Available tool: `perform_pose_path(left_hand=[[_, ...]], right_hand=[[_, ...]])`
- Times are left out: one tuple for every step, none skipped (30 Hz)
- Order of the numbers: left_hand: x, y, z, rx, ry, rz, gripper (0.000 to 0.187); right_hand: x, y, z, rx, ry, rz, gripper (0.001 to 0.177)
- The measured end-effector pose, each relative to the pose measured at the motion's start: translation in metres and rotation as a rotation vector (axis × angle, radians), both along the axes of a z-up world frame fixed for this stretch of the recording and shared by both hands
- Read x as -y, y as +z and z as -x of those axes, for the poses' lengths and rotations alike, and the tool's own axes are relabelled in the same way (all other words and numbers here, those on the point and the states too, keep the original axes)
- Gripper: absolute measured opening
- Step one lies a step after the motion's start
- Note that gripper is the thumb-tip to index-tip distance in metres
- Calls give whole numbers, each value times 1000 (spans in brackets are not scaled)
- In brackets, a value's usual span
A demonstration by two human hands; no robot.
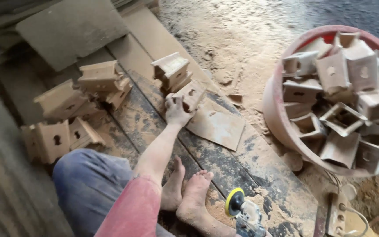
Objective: The person uses an angle grinder with a sanding disc to smooth the edges of small wooden birdhouses. They pick up each birdhouse from a pile, sand the edges, and place the finished piece into a large bucket.
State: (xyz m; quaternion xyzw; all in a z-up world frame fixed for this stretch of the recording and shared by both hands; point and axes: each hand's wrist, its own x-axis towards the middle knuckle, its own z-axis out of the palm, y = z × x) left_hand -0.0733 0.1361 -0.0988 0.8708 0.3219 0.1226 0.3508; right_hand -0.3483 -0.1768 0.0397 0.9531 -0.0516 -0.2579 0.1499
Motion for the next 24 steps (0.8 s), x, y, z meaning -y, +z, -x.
perform_pose_path(left_hand=[[-1,6,5,-12,29,1,89],[-2,12,9,9,-16,-39,91],[-2,18,15,26,-63,-77,94],[-13,24,33,9,-36,-75,94],[-24,33,45,61,-57,-78,92],[-33,42,57,113,-78,-82,89],[-56,75,79,100,-71,-85,89],[-78,108,99,-127,-112,-133,75],[-98,144,113,-346,-163,-178,61],[-120,146,134,-350,-164,-180,61],[-140,149,152,-547,-26,-71,61],[-160,151,171,-738,117,41,60],[-190,95,166,-737,119,43,60],[-218,44,186,-859,246,22,81],[-247,5,225,-976,371,-2,103],[-244,3,228,-970,368,1,103],[-240,2,225,-969,413,14,111],[-236,0,222,-968,458,27,123],[-229,4,223,-970,445,28,123],[-222,9,224,-940,391,114,100],[-227,20,218,-903,342,181,84],[-225,29,216,-898,332,163,84],[-217,35,220,-843,407,140,87],[-208,40,224,-788,480,117,89]], right_hand=[[-24,5,-20,-38,83,64,23],[-51,10,-35,-75,167,129,20],[-80,17,-42,-113,250,195,17],[-98,15,-48,-149,334,260,15],[-119,14,-57,-177,412,321,14],[-140,14,-65,-204,491,381,15],[-146,3,-67,-234,558,440,17],[-152,-5,-66,-264,626,499,20],[-160,-11,-65,-287,682,559,24],[-157,-23,-62,-291,683,555,24],[-153,-35,-62,-221,686,533,20],[-149,-47,-62,-150,690,511,25],[-152,-44,-60,-149,691,513,25],[-154,-40,-59,-144,672,484,25],[-156,-37,-59,-136,648,456,25],[-156,-39,-58,-132,645,461,25],[-157,-40,-60,-139,647,452,34],[-156,-41,-61,-145,649,442,44],[-153,-38,-59,-150,638,449,44],[-150,-35,-57,-140,652,444,43],[-157,-32,-60,-121,661,421,43],[-160,-31,-61,-116,645,410,43],[-157,-30,-61,-133,664,424,41],[-154,-29,-60,-150,684,439,40]])
